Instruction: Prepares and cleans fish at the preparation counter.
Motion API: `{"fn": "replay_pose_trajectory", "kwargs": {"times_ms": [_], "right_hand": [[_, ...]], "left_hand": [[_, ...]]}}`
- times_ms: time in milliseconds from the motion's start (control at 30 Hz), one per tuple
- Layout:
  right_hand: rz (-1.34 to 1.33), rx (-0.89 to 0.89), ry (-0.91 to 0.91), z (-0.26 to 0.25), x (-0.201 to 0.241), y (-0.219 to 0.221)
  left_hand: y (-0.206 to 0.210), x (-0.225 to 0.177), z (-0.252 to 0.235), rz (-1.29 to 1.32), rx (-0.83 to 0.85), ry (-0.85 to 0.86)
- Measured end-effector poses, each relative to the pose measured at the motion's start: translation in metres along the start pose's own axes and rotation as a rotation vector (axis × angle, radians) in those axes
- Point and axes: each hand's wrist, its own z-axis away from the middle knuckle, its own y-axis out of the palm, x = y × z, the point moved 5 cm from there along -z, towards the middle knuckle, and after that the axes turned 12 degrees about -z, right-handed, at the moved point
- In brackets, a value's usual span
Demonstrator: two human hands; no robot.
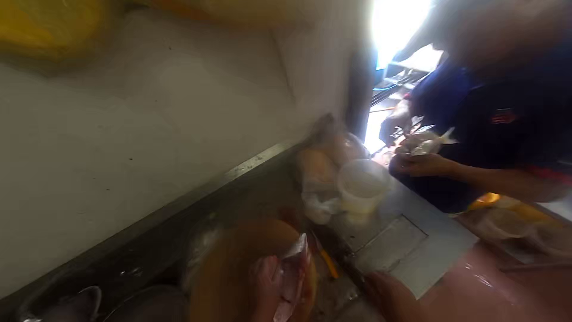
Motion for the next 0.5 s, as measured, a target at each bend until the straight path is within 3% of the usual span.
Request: {"fn": "replay_pose_trajectory", "kwargs": {"times_ms": [133, 267, 400, 500], "right_hand": [[0.146, 0.119, -0.036, -0.067, 0.041, 0.01], [0.352, 0.369, 0.006, -0.107, 0.069, 0.07], [0.374, 0.353, -0.003, -0.113, 0.076, 0.108], [0.183, 0.237, 0.03, -0.114, 0.063, 0.103]], "left_hand": [[-0.002, -0.003, -0.004, -0.018, 0.0, -0.036], [-0.006, 0.002, -0.014, 0.02, 0.104, -0.153], [-0.006, 0.019, -0.025, 0.08, 0.169, -0.225], [-0.003, 0.026, -0.03, 0.071, 0.217, -0.213]]}}
